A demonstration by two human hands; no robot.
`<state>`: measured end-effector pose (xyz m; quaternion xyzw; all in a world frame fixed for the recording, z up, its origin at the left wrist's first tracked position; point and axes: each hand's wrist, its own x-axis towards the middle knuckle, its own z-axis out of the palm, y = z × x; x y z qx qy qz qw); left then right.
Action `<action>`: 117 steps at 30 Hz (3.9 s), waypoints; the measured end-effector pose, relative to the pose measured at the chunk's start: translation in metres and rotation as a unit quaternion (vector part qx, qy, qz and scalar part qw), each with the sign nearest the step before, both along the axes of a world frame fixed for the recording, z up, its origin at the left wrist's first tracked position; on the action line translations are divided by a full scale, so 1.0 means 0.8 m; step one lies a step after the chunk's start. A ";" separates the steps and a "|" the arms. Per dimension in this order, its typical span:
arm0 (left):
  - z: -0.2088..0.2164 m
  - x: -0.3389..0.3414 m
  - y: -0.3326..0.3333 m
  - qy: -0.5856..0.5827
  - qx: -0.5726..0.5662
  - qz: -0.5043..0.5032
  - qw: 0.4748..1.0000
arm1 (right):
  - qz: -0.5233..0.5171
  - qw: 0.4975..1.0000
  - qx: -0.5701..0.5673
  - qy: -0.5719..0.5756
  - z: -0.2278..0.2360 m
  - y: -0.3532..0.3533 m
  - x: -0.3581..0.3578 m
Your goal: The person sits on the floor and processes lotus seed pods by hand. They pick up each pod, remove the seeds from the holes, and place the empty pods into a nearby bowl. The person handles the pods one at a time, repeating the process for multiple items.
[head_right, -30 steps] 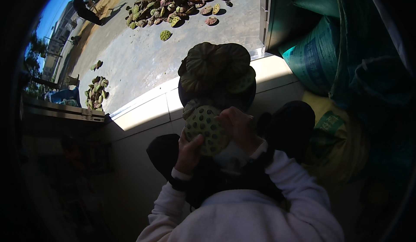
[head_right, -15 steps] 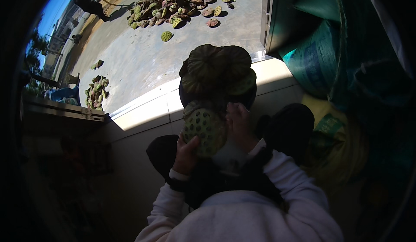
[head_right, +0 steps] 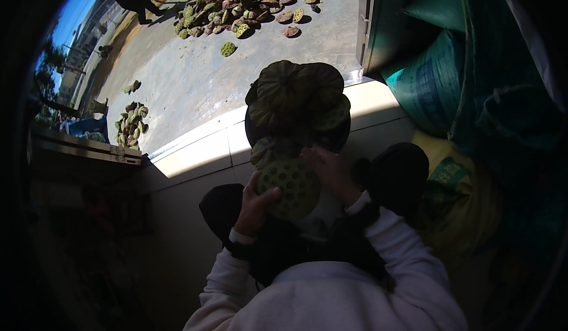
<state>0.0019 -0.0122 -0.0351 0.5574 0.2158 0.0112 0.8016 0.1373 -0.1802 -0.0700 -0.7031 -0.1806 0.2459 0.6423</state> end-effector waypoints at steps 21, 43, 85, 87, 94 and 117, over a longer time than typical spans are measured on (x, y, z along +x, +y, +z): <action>-0.032 0.003 -0.022 -0.032 -0.184 0.120 0.975 | -0.138 0.988 0.059 0.035 0.011 0.029 -0.025; -0.037 0.003 -0.022 -0.018 -0.117 0.155 0.981 | 0.045 0.978 -0.078 -0.190 0.009 0.004 -0.028; -0.021 0.001 -0.009 -0.007 -0.132 0.040 0.990 | -0.006 0.979 0.120 0.164 0.020 0.010 -0.028; -0.025 0.000 -0.011 -0.023 -0.163 0.042 0.985 | -0.010 0.953 0.170 0.250 0.030 0.010 -0.037; -0.019 0.002 -0.009 -0.063 -0.214 0.015 0.975 | -0.014 0.953 0.181 0.244 0.039 0.009 -0.022; 0.001 0.011 0.003 0.001 0.034 -0.021 0.999 | 0.005 0.986 -0.079 -0.149 0.019 -0.004 -0.015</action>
